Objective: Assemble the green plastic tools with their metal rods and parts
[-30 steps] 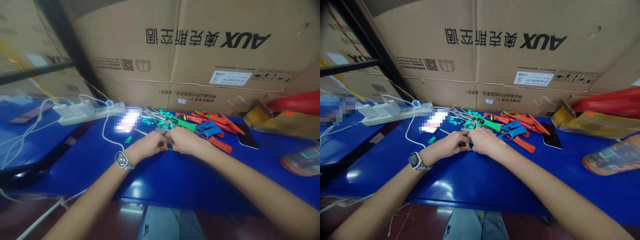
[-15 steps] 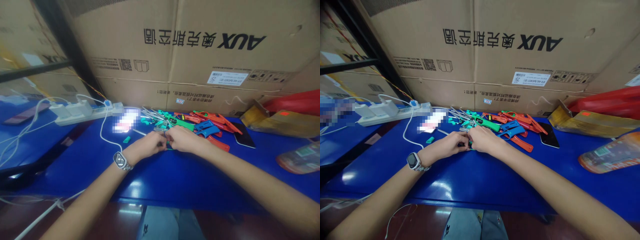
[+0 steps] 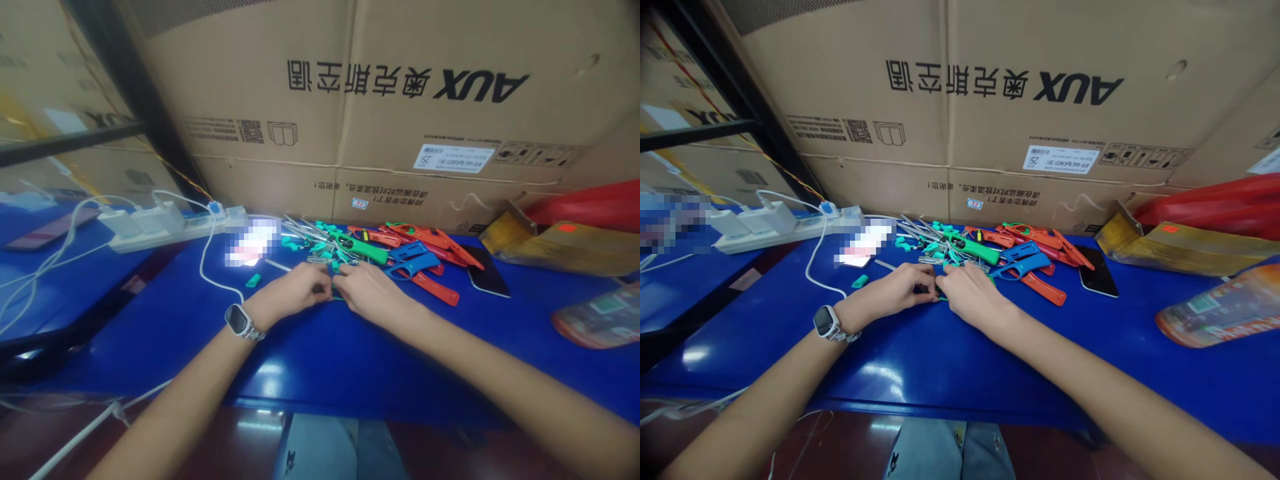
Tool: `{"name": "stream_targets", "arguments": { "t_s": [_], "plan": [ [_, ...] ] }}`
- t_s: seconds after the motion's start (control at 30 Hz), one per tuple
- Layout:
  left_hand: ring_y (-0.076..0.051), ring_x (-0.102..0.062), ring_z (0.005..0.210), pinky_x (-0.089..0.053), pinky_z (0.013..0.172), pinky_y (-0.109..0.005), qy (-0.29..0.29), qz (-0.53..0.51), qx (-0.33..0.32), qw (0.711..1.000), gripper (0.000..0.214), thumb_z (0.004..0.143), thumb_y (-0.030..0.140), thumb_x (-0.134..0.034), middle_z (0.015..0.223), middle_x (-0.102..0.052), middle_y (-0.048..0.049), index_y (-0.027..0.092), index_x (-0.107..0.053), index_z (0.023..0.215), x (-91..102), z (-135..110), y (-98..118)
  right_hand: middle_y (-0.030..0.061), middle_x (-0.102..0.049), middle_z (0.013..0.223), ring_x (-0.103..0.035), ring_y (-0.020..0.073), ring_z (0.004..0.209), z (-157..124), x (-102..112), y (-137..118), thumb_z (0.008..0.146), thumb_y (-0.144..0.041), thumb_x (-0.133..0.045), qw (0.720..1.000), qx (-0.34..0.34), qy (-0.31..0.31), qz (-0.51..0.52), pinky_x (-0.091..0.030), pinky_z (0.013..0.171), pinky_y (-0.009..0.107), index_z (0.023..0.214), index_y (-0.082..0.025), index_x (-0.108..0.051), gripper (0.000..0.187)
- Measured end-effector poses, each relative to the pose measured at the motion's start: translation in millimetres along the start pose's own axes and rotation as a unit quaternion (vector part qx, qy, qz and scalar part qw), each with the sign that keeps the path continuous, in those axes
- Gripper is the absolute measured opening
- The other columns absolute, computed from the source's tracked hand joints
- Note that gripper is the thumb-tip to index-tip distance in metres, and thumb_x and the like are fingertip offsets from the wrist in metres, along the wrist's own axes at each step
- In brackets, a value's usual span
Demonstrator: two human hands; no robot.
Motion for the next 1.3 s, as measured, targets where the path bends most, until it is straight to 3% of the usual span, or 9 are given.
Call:
{"name": "stream_targets", "arguments": {
  "t_s": [0.1, 0.2, 0.4, 0.53, 0.7, 0.9, 1.1, 1.3],
  "plan": [
    [-0.015, -0.062, 0.079, -0.046, 0.075, -0.026, -0.003, 0.002, -0.005, 1.000, 0.010, 0.087, 0.017, -0.064, 0.086, -0.065, -0.0032, 0.017, -0.071, 0.080, -0.8, 0.0, -1.5, 0.0111, -0.061, 0.094, -0.059, 0.0198, 0.083, -15.6, -7.7, 3.6, 0.096, -0.018, -0.048, 0.998, -0.010, 0.050, 0.027, -0.040, 0.076, 0.032, 0.095, -0.014, -0.074, 0.027],
    [-0.015, -0.061, 0.079, -0.046, 0.074, -0.026, -0.002, 0.005, -0.004, 1.000, 0.010, 0.087, 0.019, -0.065, 0.086, -0.065, -0.0031, 0.017, -0.071, 0.081, -1.4, 0.7, -3.0, 0.0081, -0.056, 0.095, -0.055, 0.0190, 0.088, -28.9, -16.2, 17.1, 0.097, -0.022, -0.048, 0.987, -0.003, 0.104, 0.124, -0.041, 0.080, 0.033, 0.107, -0.019, -0.074, 0.028],
    [-0.017, -0.062, 0.083, -0.047, 0.077, -0.029, -0.009, 0.017, 0.017, 1.000, 0.005, 0.085, 0.020, -0.068, 0.089, -0.066, -0.0044, 0.017, -0.072, 0.084, 0.1, 2.3, -1.5, 0.0055, -0.053, 0.102, -0.055, 0.0174, 0.090, -37.8, -22.9, 48.7, 0.087, -0.008, -0.049, 0.946, -0.014, 0.136, 0.293, -0.044, 0.084, 0.034, 0.130, -0.023, -0.061, 0.047],
    [-0.018, -0.062, 0.085, -0.047, 0.078, -0.030, 0.004, 0.027, 0.016, 0.999, 0.007, 0.085, 0.023, -0.069, 0.092, -0.065, -0.0042, 0.018, -0.072, 0.088, 5.5, 0.8, 3.7, 0.0064, -0.054, 0.109, -0.056, 0.0189, 0.092, -36.7, -15.0, 59.5, 0.077, -0.004, -0.053, 0.951, -0.035, 0.128, 0.279, -0.044, 0.087, 0.036, 0.120, -0.020, -0.063, 0.046],
    [-0.020, -0.060, 0.092, -0.049, 0.082, -0.033, 0.043, 0.060, 0.014, 0.997, 0.020, 0.088, 0.034, -0.066, 0.101, -0.060, -0.0055, 0.019, -0.070, 0.101, 8.8, 0.5, 11.8, 0.0083, -0.057, 0.113, -0.055, 0.0255, 0.107, -34.4, -16.6, 60.0, 0.080, -0.022, -0.064, 0.970, -0.042, 0.101, 0.216, -0.039, 0.096, 0.044, 0.117, -0.020, -0.061, 0.036],
    [-0.023, -0.058, 0.100, -0.048, 0.089, -0.037, 0.058, 0.091, 0.030, 0.994, 0.028, 0.088, 0.037, -0.067, 0.105, -0.057, -0.0072, 0.019, -0.067, 0.108, 6.5, 2.8, 12.4, 0.0070, -0.060, 0.107, -0.055, 0.0241, 0.106, -34.5, -28.5, 56.8, 0.085, -0.039, -0.069, 0.962, -0.044, 0.124, 0.239, -0.039, 0.097, 0.043, 0.119, -0.021, -0.062, 0.039],
    [-0.024, -0.056, 0.103, -0.048, 0.091, -0.038, 0.061, 0.068, 0.061, 0.994, 0.044, 0.077, 0.050, -0.075, 0.110, -0.056, -0.0070, 0.020, -0.066, 0.108, 18.8, -2.8, 3.0, 0.0075, -0.062, 0.110, -0.054, 0.0241, 0.111, -34.6, -30.0, 50.9, 0.087, -0.036, -0.068, 0.957, -0.031, 0.121, 0.262, -0.039, 0.098, 0.043, 0.112, -0.022, -0.067, 0.028],
    [-0.028, -0.053, 0.108, -0.043, 0.096, -0.043, 0.041, 0.098, 0.062, 0.992, 0.053, 0.075, 0.058, -0.074, 0.111, -0.057, -0.0075, 0.021, -0.068, 0.111, 15.7, -2.6, 1.9, 0.0066, -0.061, 0.107, -0.057, 0.0219, 0.102, -37.6, -25.9, 50.0, 0.088, -0.032, -0.066, 0.953, -0.038, 0.143, 0.264, -0.042, 0.094, 0.041, 0.114, -0.023, -0.066, 0.028]
  ]
}}
Point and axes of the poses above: each hand's wrist, its own z-axis towards the middle knuckle, its own x-axis out of the back of the hand, y = z × x, the point moved 7 cm from there along z, towards the middle knuckle
